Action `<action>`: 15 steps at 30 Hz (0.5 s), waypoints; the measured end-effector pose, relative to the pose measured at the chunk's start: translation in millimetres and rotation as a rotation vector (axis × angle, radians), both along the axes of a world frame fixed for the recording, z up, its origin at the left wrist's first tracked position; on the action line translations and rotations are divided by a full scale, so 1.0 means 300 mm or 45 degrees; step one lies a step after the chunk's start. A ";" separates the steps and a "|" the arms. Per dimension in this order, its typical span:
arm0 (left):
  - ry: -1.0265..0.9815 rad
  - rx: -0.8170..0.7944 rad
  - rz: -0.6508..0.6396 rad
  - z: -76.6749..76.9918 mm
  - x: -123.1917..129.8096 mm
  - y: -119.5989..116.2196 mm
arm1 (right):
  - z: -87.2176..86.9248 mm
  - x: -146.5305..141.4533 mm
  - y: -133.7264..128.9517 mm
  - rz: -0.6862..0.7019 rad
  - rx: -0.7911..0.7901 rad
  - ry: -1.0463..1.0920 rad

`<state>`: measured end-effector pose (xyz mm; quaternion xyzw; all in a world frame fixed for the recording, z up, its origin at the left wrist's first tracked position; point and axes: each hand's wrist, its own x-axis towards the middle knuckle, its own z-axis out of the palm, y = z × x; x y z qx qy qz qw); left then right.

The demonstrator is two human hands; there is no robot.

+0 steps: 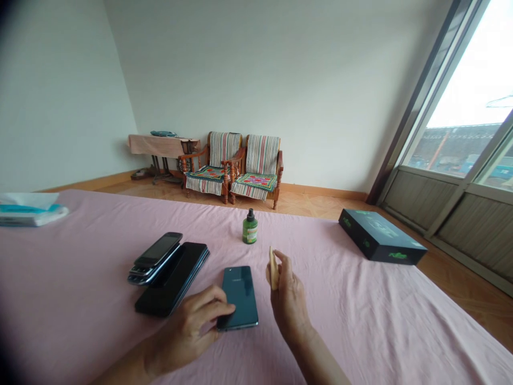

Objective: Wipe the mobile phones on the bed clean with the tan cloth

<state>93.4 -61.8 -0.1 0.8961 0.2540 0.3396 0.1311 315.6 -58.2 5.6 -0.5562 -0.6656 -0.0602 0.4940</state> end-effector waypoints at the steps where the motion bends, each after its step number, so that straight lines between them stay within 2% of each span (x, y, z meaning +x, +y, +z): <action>1: 0.052 -0.053 -0.016 0.006 -0.004 -0.001 | -0.018 0.010 0.011 0.013 -0.040 -0.022; 4: 0.174 -0.187 -0.035 0.030 -0.020 -0.002 | -0.064 0.028 0.030 0.036 -0.081 -0.115; 7: 0.178 -0.294 -0.032 0.045 -0.034 0.004 | -0.090 0.025 0.037 0.122 -0.055 -0.181; 15: 0.062 -0.401 0.141 0.027 -0.028 0.024 | -0.100 -0.041 0.026 0.301 -0.078 -0.350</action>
